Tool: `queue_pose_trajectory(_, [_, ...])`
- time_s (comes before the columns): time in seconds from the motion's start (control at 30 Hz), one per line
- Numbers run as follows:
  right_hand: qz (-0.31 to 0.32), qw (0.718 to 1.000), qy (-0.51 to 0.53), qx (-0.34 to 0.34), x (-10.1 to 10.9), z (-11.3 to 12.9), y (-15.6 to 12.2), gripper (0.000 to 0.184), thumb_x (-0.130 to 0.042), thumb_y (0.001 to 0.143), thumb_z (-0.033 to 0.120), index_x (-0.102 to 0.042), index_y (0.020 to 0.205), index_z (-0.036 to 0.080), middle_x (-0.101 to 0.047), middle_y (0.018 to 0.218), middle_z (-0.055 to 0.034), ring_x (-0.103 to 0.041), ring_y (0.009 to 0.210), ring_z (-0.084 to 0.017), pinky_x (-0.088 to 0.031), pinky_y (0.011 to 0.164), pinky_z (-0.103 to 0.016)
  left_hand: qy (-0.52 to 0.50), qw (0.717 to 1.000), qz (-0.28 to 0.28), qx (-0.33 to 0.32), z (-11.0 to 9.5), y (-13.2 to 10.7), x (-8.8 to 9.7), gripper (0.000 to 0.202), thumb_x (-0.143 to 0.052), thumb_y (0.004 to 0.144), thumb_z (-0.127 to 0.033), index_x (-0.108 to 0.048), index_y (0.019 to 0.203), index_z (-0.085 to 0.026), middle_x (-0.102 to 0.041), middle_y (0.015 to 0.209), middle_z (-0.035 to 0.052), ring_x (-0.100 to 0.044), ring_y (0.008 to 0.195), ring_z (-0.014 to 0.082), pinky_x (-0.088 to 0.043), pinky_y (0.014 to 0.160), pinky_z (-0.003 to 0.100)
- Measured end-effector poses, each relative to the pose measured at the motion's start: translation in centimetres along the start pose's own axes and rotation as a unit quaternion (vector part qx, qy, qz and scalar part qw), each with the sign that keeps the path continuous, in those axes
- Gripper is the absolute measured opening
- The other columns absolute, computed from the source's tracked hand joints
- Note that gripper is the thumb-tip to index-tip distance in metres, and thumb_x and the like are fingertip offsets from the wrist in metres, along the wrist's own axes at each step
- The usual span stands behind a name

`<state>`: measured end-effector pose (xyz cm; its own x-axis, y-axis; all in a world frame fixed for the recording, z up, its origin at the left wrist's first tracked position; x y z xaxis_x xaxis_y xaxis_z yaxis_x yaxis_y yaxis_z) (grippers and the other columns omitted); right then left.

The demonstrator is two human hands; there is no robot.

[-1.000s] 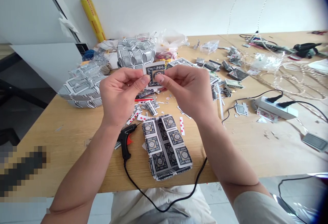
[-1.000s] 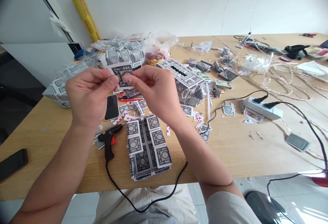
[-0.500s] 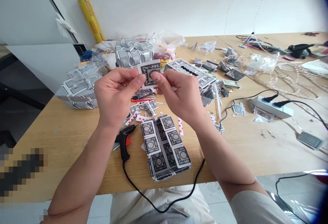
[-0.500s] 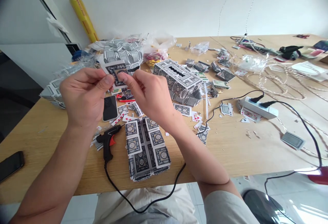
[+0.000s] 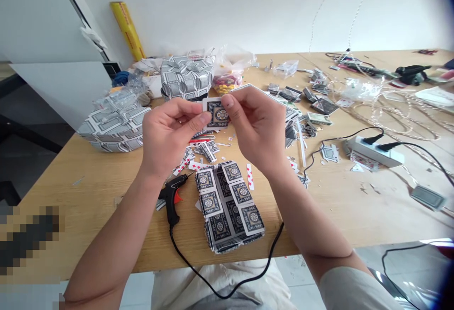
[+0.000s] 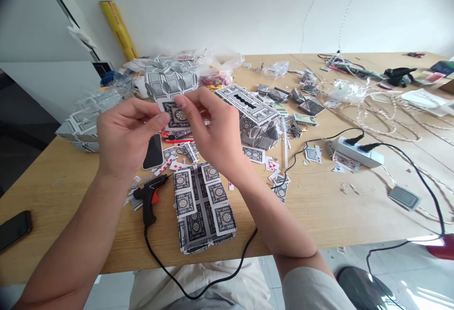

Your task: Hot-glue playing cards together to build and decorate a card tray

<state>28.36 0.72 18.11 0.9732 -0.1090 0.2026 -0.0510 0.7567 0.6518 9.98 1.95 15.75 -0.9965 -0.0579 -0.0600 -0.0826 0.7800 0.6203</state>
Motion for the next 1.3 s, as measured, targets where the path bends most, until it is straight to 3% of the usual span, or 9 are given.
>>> queue_pose_trajectory(0.23, [-0.021, 1.0, 0.005, -0.004, 0.3, -0.2, -0.2, 0.032, -0.066, 0.105, 0.051, -0.07, 0.091, 0.023, -0.065, 0.08, -0.0016, -0.056, 0.074, -0.015, -0.049, 0.069, -0.033, -0.027, 0.998, 0.051, 0.018, 0.2, -0.1, -0.9, 0.011, -0.089, 0.089, -0.035, -0.084, 0.098, -0.03, -0.079, 0.088, -0.0009, -0.072, 0.078, 0.0139, -0.063, 0.071, 0.031])
queue_pose_trajectory(0.4, [-0.025, 1.0, 0.006, 0.015, 0.1, 0.2, -0.4, 0.025, -0.068, 0.105, 0.043, -0.073, 0.091, 0.022, -0.067, 0.081, -0.0005, -0.057, 0.074, -0.014, -0.05, 0.072, -0.033, 0.015, 1.0, 0.014, -0.005, -0.5, 0.1, -0.2, 0.012, -0.089, 0.089, -0.038, -0.084, 0.093, -0.028, -0.077, 0.079, -0.0019, -0.069, 0.07, 0.0121, -0.06, 0.064, 0.028])
queue_pose_trajectory(0.63, [-0.033, 0.999, 0.023, 0.035, 0.0, 0.4, -0.6, 0.015, -0.071, 0.104, 0.031, -0.075, 0.093, 0.021, -0.069, 0.082, 0.0015, -0.06, 0.074, -0.012, -0.049, 0.072, -0.03, 0.052, 0.998, -0.026, -0.032, -1.9, -0.4, 0.1, 0.009, -0.09, 0.088, -0.032, -0.084, 0.092, -0.027, -0.079, 0.083, -0.0025, -0.07, 0.073, 0.012, -0.06, 0.068, 0.028])
queue_pose_trajectory(0.93, [-0.005, 0.999, 0.04, -0.009, -0.7, 0.1, -0.5, 0.034, -0.068, 0.104, 0.049, -0.072, 0.088, 0.02, -0.06, 0.073, 0.0023, -0.052, 0.067, -0.011, -0.044, 0.064, -0.029, 0.073, 0.996, -0.024, -0.034, -2.1, -0.5, 0.2, 0.013, -0.083, 0.095, -0.038, -0.082, 0.091, -0.026, -0.073, 0.075, -0.0022, -0.063, 0.065, 0.0104, -0.053, 0.06, 0.027])
queue_pose_trajectory(1.1, [0.041, 0.997, 0.051, -0.043, -1.6, -0.8, -0.4, 0.048, -0.077, 0.094, 0.062, -0.064, 0.073, 0.021, -0.05, 0.063, 0.0046, -0.048, 0.061, -0.01, -0.04, 0.057, -0.028, 0.096, 0.994, -0.035, -0.047, -2.5, -0.4, 0.4, 0.018, -0.082, 0.095, -0.042, -0.08, 0.089, -0.025, -0.067, 0.071, -0.0032, -0.058, 0.062, 0.0093, -0.05, 0.057, 0.026])
queue_pose_trajectory(1.3, [0.045, 0.995, 0.064, -0.066, -1.8, -1.5, -0.5, 0.051, -0.076, 0.093, 0.065, -0.061, 0.071, 0.021, -0.053, 0.061, 0.0041, -0.053, 0.059, -0.01, -0.041, 0.055, -0.027, 0.104, 0.993, -0.039, -0.05, -2.7, -0.6, 0.3, 0.014, -0.082, 0.095, -0.038, -0.081, 0.09, -0.025, -0.067, 0.071, -0.0027, -0.057, 0.064, 0.0101, -0.047, 0.058, 0.028])
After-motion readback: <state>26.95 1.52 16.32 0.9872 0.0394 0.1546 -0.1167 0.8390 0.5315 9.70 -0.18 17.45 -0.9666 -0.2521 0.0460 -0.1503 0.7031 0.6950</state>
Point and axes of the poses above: each hand's wrist, its own y-axis towards the middle knuckle, its own x-axis out of the back of the hand, z = x × y, the point moved 10 cm from there along y, towards the middle knuckle
